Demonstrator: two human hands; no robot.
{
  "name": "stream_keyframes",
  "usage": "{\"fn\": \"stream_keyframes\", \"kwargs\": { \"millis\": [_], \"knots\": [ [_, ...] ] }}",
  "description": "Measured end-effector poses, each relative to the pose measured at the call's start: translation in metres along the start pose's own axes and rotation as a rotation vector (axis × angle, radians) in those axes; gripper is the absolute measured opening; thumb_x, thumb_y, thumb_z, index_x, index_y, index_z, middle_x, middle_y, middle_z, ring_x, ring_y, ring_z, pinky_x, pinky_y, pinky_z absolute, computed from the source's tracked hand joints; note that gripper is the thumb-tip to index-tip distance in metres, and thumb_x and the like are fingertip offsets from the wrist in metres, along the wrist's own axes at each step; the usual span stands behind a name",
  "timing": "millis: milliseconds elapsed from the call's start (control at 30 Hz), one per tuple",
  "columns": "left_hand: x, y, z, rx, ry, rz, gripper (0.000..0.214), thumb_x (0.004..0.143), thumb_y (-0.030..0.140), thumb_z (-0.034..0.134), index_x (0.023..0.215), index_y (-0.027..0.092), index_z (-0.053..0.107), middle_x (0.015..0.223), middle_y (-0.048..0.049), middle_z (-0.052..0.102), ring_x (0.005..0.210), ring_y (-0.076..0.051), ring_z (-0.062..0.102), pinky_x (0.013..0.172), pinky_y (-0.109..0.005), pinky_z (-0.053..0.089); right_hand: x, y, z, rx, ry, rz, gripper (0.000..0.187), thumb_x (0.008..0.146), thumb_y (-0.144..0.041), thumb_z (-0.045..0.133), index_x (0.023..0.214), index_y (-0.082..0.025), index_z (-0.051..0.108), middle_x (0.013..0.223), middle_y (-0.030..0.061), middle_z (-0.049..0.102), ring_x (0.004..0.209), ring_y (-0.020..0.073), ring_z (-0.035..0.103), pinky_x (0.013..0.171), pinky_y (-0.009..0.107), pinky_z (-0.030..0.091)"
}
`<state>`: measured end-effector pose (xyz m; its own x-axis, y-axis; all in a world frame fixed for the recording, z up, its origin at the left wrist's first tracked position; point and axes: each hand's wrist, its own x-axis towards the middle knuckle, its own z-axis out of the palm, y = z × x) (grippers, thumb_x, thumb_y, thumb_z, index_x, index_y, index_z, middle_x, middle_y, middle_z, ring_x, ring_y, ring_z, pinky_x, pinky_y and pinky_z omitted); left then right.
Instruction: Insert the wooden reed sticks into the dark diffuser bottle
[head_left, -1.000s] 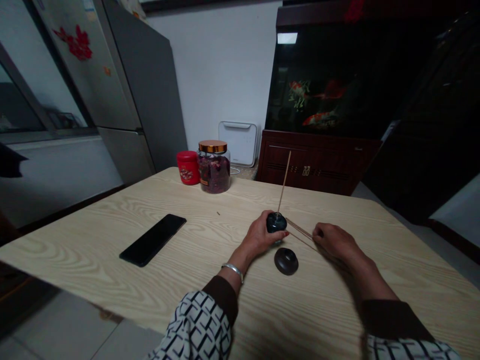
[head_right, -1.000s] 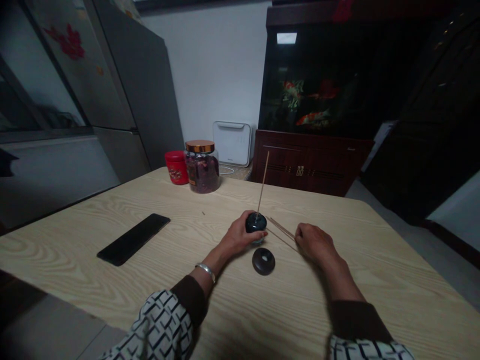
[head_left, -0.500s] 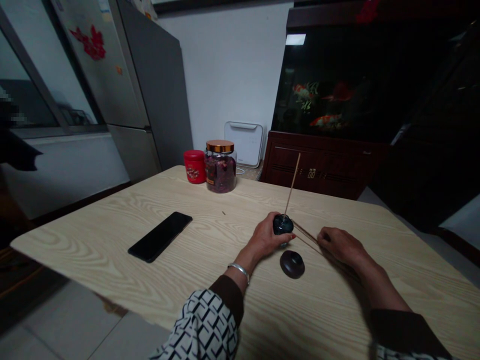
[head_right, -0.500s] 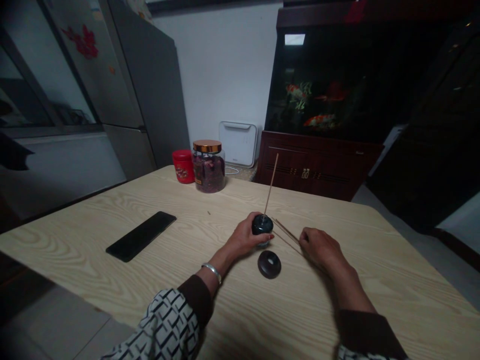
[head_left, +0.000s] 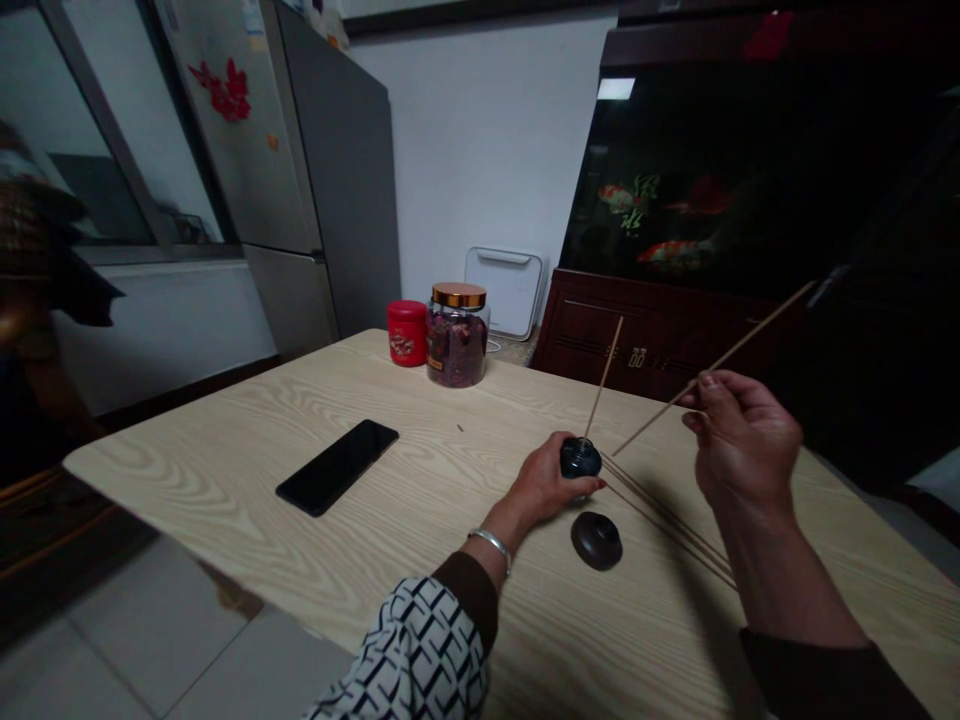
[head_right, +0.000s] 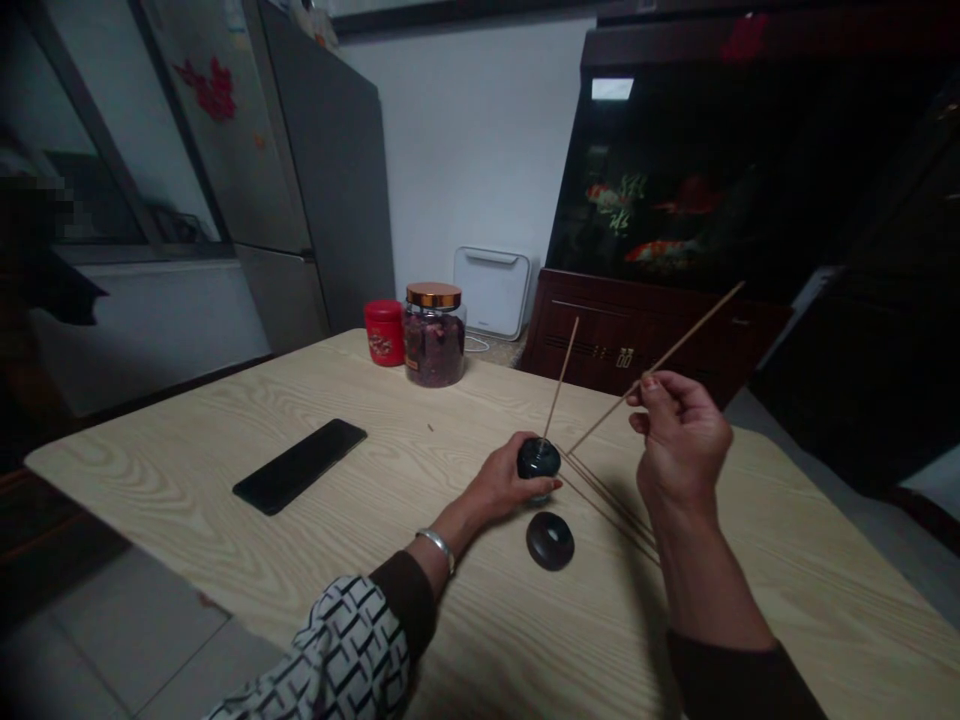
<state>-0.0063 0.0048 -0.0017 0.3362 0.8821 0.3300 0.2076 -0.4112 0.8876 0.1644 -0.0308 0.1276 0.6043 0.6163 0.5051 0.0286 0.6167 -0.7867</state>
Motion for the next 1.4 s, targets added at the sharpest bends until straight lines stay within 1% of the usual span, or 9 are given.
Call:
{"fn": "stream_keyframes", "kwargs": {
  "millis": [133,300,500,600,700,867,967,1133,1400],
  "knots": [
    [0.000,0.000,0.000,0.002,-0.007,0.001,0.069,0.067,0.051,0.082,0.123,0.021,0.055,0.104,-0.0063,0.067,0.092,-0.022,0.063,0.080,-0.032,0.050,-0.006,0.016,0.017,0.002,0.008,-0.042,0.023,0.069,-0.032,0.081,0.082,-0.018,0.068,0.070,-0.0014,0.063,0.061,0.0091,0.058,0.045,0.017,0.041],
    [0.001,0.002,0.000,0.014,0.000,-0.005,0.068,0.067,0.050,0.082,0.122,0.021,0.055,0.103,-0.0052,0.068,0.092,-0.022,0.063,0.080,-0.032,0.050,-0.010,0.034,0.020,-0.022,-0.034,-0.048,0.023,0.072,-0.033,0.079,0.084,-0.018,0.067,0.071,-0.0012,0.064,0.062,0.0099,0.059,0.046,0.018,0.042],
    [0.001,0.002,0.000,0.021,0.003,0.010,0.064,0.068,0.048,0.081,0.121,0.022,0.056,0.104,-0.0049,0.068,0.093,-0.022,0.063,0.082,-0.033,0.050,-0.025,0.055,0.013,-0.200,-0.223,0.029,0.025,0.077,-0.038,0.074,0.088,-0.018,0.065,0.072,0.0000,0.064,0.065,0.0120,0.059,0.051,0.021,0.044],
    [0.001,0.002,0.000,0.015,0.001,0.013,0.064,0.068,0.046,0.081,0.121,0.022,0.056,0.104,-0.0055,0.068,0.093,-0.023,0.063,0.082,-0.033,0.050,-0.030,0.059,0.001,-0.327,-0.389,0.134,0.030,0.078,-0.045,0.072,0.089,-0.018,0.065,0.074,0.0016,0.065,0.065,0.0137,0.060,0.052,0.023,0.045],
    [0.001,0.001,0.000,0.006,-0.005,0.007,0.066,0.068,0.047,0.081,0.123,0.021,0.055,0.105,-0.0064,0.068,0.093,-0.023,0.063,0.082,-0.034,0.050,-0.022,0.060,-0.026,-0.506,-0.493,0.164,0.033,0.083,-0.050,0.063,0.091,-0.018,0.064,0.081,0.0047,0.067,0.068,0.0164,0.061,0.055,0.026,0.045],
    [0.001,-0.001,0.001,0.003,-0.003,0.005,0.068,0.068,0.050,0.081,0.123,0.022,0.055,0.104,-0.0064,0.068,0.093,-0.023,0.063,0.082,-0.035,0.050,0.001,0.069,-0.094,-1.159,-0.700,0.047,0.024,0.086,-0.039,0.053,0.090,-0.021,0.068,0.091,0.0074,0.071,0.080,0.0212,0.065,0.072,0.032,0.045],
    [0.002,-0.001,0.001,0.001,-0.005,0.016,0.066,0.068,0.050,0.081,0.122,0.021,0.055,0.104,-0.0061,0.067,0.093,-0.023,0.063,0.083,-0.035,0.051,-0.001,0.072,-0.117,-1.496,-0.844,0.073,0.022,0.085,-0.035,0.052,0.090,-0.023,0.070,0.098,0.0079,0.071,0.087,0.0237,0.065,0.070,0.032,0.042],
    [0.001,0.000,0.001,0.012,0.005,0.014,0.066,0.068,0.047,0.082,0.123,0.020,0.055,0.105,-0.0066,0.068,0.094,-0.023,0.063,0.084,-0.035,0.051,-0.016,0.065,-0.105,-1.664,-0.904,0.133,0.019,0.085,-0.030,0.049,0.089,-0.025,0.067,0.096,0.0059,0.071,0.091,0.0233,0.064,0.066,0.030,0.037],
    [0.002,0.002,0.001,0.027,0.005,0.005,0.066,0.067,0.047,0.082,0.122,0.020,0.055,0.104,-0.0062,0.068,0.095,-0.023,0.063,0.085,-0.034,0.050,-0.017,0.071,-0.103,-1.632,-0.886,0.161,0.015,0.085,-0.024,0.049,0.086,-0.023,0.063,0.091,0.0056,0.071,0.084,0.0201,0.063,0.063,0.028,0.034]
  ]
}}
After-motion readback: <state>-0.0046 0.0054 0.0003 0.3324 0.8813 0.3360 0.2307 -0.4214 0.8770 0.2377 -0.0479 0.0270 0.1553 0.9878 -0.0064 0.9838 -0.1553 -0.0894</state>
